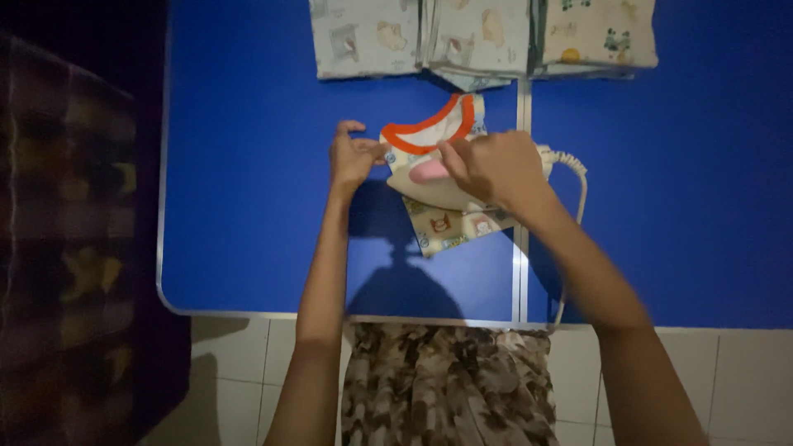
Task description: Ironing and folding children's clothing on a table.
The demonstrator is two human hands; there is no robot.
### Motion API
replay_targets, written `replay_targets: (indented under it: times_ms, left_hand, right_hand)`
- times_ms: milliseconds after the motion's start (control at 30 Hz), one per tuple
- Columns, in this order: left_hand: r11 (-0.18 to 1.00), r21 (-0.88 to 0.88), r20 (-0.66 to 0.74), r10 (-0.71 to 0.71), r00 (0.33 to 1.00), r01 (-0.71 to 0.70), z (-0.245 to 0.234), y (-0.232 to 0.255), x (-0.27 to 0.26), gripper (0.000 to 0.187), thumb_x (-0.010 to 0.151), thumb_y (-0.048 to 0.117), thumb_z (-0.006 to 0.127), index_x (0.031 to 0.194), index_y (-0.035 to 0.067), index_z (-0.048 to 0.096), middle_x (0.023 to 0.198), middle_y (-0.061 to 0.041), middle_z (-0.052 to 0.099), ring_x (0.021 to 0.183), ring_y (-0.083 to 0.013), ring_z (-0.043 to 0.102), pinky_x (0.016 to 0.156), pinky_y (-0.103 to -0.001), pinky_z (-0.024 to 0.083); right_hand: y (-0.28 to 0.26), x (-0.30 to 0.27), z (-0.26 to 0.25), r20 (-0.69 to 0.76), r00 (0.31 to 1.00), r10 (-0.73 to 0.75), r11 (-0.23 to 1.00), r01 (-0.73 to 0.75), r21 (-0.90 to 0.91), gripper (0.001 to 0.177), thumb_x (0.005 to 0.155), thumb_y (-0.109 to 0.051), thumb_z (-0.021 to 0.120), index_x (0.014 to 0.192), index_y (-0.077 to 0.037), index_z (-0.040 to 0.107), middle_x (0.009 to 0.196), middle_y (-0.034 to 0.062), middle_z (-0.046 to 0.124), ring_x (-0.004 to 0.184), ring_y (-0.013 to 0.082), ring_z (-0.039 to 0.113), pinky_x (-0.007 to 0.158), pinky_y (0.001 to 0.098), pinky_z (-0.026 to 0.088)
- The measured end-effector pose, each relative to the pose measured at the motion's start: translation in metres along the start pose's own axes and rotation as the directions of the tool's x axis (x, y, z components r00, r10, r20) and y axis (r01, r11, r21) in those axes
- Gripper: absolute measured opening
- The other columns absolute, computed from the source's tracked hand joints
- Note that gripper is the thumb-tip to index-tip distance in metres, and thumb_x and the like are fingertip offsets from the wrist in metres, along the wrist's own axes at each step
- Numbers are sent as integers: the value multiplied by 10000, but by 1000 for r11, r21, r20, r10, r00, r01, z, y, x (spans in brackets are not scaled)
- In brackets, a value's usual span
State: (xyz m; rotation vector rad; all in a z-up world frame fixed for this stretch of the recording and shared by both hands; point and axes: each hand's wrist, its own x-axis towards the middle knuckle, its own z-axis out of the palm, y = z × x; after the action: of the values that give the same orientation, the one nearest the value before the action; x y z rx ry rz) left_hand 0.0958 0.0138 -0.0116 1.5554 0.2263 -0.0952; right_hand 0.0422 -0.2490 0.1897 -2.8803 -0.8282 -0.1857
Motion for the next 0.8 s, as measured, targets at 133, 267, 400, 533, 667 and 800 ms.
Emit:
replay_targets:
  times_ms: [133,267,400,533,667,800]
  left_hand:
    - [999,26,-73,-46,996,48,-1,-1,-9,608,787,5,862,1201,8,416,893,-192,749,783,-243,767,626,-376,675]
    - [998,-59,-47,-5,999,2,-2,-16,-1,654,792,-7,858,1215,25,361,937,-207,731,816,-243,768,651,-377,680]
    - [998,-68,-40,-2,999,0,-3,-28,6,666,790,-8,858,1209,11,341,943,-239,739,806,-253,759,645,-379,673]
    - [993,-121,-41,-3,999,-2,-5,-23,4,659,781,-35,846,1207,12,346,942,-252,720,795,-269,759,643,-392,671]
    - [987,-161,4,7,1000,-6,-5,-21,4,619,809,-18,834,1198,18,353,942,-235,743,821,-264,776,684,-385,685]
    - [976,-218,29,12,999,-5,-7,-25,4,601,801,-25,847,1167,13,371,926,-226,728,814,-269,759,677,-395,679]
  right_hand:
    - [6,-8,-3,203,979,-1,1000,3,-10,532,1072,-427,488,726,-121,751,451,88,586,345,268,549,408,417,439]
    - [15,-26,-4,62,990,-126,991,123,60,503,1085,-384,492,738,-138,761,517,84,610,380,281,531,430,421,423]
    - [22,-46,-6,64,982,-176,984,174,41,480,1038,-421,511,734,-167,783,512,87,622,362,276,519,423,425,413]
    - [25,-68,-6,-7,975,-224,973,224,60,464,1037,-412,511,774,-159,798,569,86,655,355,241,514,394,413,392]
    - [12,-68,-20,182,969,-166,985,173,-23,467,1012,-427,512,758,-163,802,469,73,621,336,230,523,400,392,412]
    - [-11,-50,-26,61,985,-158,980,164,-112,489,1047,-419,511,765,-135,791,538,65,646,299,189,514,349,361,416]
